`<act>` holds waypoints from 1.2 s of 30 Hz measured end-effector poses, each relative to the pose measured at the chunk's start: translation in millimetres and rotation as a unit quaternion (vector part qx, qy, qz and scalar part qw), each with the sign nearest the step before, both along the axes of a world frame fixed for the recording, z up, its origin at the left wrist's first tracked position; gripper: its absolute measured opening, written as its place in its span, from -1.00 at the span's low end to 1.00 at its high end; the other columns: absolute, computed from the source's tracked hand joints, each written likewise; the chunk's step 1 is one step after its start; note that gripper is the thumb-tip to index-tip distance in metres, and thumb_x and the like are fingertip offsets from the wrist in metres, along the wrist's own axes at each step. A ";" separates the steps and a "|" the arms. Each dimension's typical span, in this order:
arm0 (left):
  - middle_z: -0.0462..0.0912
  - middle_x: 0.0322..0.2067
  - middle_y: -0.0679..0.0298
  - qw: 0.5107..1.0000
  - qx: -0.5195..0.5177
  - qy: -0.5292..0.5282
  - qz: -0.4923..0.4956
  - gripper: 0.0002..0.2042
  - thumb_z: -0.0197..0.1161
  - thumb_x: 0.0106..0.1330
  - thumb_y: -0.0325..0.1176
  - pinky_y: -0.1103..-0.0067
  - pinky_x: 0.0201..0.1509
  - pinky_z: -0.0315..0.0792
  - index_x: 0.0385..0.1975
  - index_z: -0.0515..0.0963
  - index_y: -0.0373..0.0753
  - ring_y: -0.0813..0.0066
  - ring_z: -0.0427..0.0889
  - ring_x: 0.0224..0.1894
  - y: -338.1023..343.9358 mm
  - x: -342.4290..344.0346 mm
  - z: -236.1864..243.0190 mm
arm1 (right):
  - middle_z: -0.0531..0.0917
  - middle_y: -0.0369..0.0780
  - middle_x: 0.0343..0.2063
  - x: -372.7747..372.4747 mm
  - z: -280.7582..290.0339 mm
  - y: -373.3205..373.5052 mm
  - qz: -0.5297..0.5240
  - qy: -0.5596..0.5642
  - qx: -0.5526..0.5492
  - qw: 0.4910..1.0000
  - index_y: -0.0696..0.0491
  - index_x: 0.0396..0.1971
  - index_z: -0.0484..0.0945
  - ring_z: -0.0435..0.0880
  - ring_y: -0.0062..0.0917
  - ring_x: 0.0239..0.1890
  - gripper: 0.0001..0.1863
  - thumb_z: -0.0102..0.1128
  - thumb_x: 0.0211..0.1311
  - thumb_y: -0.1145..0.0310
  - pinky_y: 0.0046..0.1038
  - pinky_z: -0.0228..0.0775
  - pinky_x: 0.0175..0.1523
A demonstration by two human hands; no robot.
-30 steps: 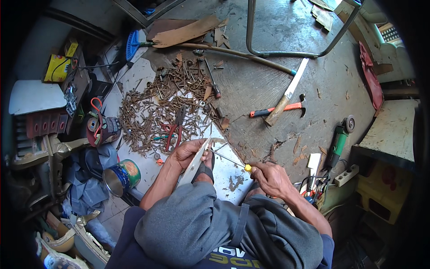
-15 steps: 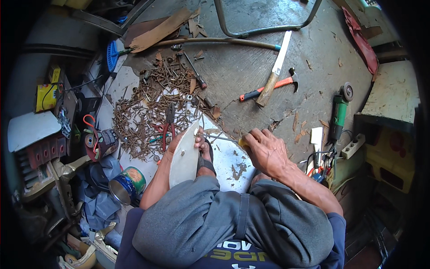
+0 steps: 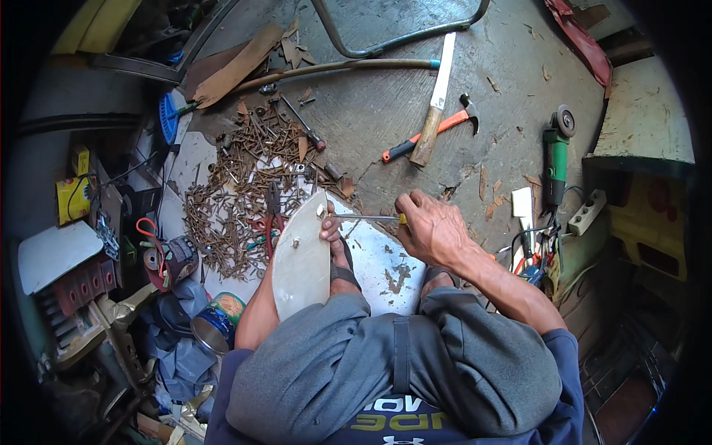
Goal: The person prepares a furniture component by hammering nails into a wooden board, using an angle grinder to smooth the edges, and then using a screwdriver to remove or tighten screws.
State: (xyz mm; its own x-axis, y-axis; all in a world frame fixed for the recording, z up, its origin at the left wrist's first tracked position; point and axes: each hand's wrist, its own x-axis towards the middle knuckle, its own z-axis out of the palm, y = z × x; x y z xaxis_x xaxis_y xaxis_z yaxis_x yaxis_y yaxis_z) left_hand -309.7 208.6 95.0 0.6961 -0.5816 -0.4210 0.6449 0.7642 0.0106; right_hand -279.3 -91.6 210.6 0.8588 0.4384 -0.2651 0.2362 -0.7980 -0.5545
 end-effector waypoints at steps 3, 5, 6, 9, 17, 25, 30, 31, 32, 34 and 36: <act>0.44 -0.35 0.17 1.000 -0.023 -0.004 -0.009 -0.55 0.01 0.51 -0.12 0.56 -0.16 0.36 0.11 0.43 -0.44 0.44 0.43 -0.34 -0.6 9.5 -4.5 | 0.59 -0.04 -0.35 5.8 -4.8 3.5 -0.049 0.027 0.056 0.997 0.11 -0.22 0.53 0.67 -0.04 -0.30 -0.72 0.18 0.13 0.26 -0.04 0.52 -0.18; 0.45 -0.31 0.16 0.998 -0.028 -0.038 -0.034 -0.55 -0.02 0.51 -0.09 0.56 -0.16 0.33 0.08 0.43 -0.42 0.45 0.41 -0.34 -11.7 26.1 6.3 | 0.59 -0.04 -0.37 10.0 -8.8 7.2 -0.064 0.028 0.098 0.993 0.10 -0.23 0.56 0.66 -0.04 -0.31 -0.73 0.18 0.14 0.25 -0.04 0.52 -0.17; 0.45 -0.28 0.15 0.996 -0.023 -0.072 -0.047 -0.54 -0.03 0.51 -0.07 0.56 -0.16 0.31 0.07 0.44 -0.40 0.45 0.40 -0.34 -23.7 39.1 20.5 | 0.58 -0.06 -0.35 12.0 -10.0 6.3 -0.079 0.038 0.098 0.991 0.08 -0.22 0.58 0.66 -0.05 -0.28 -0.72 0.18 0.15 0.23 -0.06 0.51 -0.14; 0.46 -0.34 0.23 0.991 0.060 -0.067 -0.098 -0.66 0.01 0.52 -0.13 0.60 -0.20 0.34 -0.05 0.45 -0.33 0.46 0.41 -0.35 -41.0 68.3 54.2 | 0.58 -0.07 -0.32 17.2 -16.8 0.6 -0.109 -0.004 0.135 0.985 0.08 -0.21 0.58 0.66 -0.08 -0.23 -0.72 0.17 0.16 0.23 -0.10 0.52 -0.11; 0.68 0.06 -0.06 0.950 0.167 -0.001 -0.263 -0.30 0.28 0.34 0.17 0.26 0.09 0.65 0.25 0.46 -0.33 0.10 0.73 0.03 1.7 123.0 36.0 | 0.58 -0.07 -0.29 -25.7 -71.1 -66.9 -0.225 -0.036 0.044 0.973 0.09 -0.20 0.58 0.64 -0.10 -0.20 -0.77 0.14 0.21 0.30 -0.15 0.52 -0.07; 0.67 0.09 -0.03 0.810 0.280 -0.292 -0.425 -0.33 0.32 0.26 -0.01 0.46 0.29 0.48 0.21 0.53 -0.47 0.24 0.66 0.14 -7.5 158.8 106.7 | 0.61 -0.03 -0.25 -74.5 -110.6 -129.7 -0.278 -0.138 -0.183 0.933 0.14 -0.01 0.58 0.65 -0.10 -0.17 -0.64 0.24 0.23 0.30 -0.11 0.50 -0.01; 0.73 -0.02 0.04 0.729 0.383 -0.311 -0.475 -0.52 0.24 0.40 -0.16 0.50 0.15 0.53 0.12 0.59 -0.48 0.36 0.70 -0.02 -28.1 158.2 91.6 | 0.68 0.02 -0.06 -11.9 -35.2 -51.4 -0.257 0.154 0.212 0.930 0.18 0.15 0.53 0.69 -0.24 -0.01 -0.45 0.31 0.27 0.14 -0.23 0.51 0.12; 0.74 -0.04 0.05 0.724 0.382 -0.323 -0.475 -0.54 0.23 0.42 -0.19 0.51 0.13 0.54 0.11 0.60 -0.48 0.38 0.71 -0.04 -33.1 158.1 87.0 | 0.68 0.04 0.00 -1.0 -30.8 -36.0 -0.252 0.250 0.293 0.888 0.20 0.16 0.52 0.69 -0.28 0.03 -0.42 0.31 0.28 0.11 -0.27 0.51 0.13; 0.73 -0.04 0.07 0.726 0.369 -0.336 -0.473 -0.53 0.22 0.44 -0.17 0.52 0.10 0.54 0.12 0.59 -0.49 0.40 0.70 -0.05 -39.1 157.3 87.4 | 0.69 0.05 0.01 6.2 -34.4 -21.1 -0.241 0.275 0.323 0.873 0.21 0.15 0.53 0.71 -0.32 0.02 -0.43 0.29 0.29 0.10 -0.30 0.52 0.11; 0.73 -0.05 0.09 0.718 0.365 -0.347 -0.480 -0.54 0.21 0.46 -0.17 0.52 0.10 0.53 0.12 0.59 -0.48 0.41 0.69 -0.05 -45.3 157.9 84.8 | 0.72 0.04 -0.02 14.9 -40.2 -1.1 -0.228 0.310 0.344 0.856 0.24 0.11 0.56 0.73 -0.36 -0.03 -0.45 0.28 0.30 0.10 -0.33 0.54 0.07; 0.73 -0.06 0.14 0.703 0.374 -0.360 -0.487 -0.56 0.19 0.49 -0.17 0.53 0.09 0.51 0.12 0.60 -0.45 0.45 0.67 -0.06 -47.9 158.4 83.7 | 0.75 0.01 -0.11 19.3 -42.1 9.7 -0.226 0.330 0.331 0.854 0.25 0.05 0.60 0.76 -0.37 -0.10 -0.48 0.29 0.29 0.11 -0.34 0.56 0.02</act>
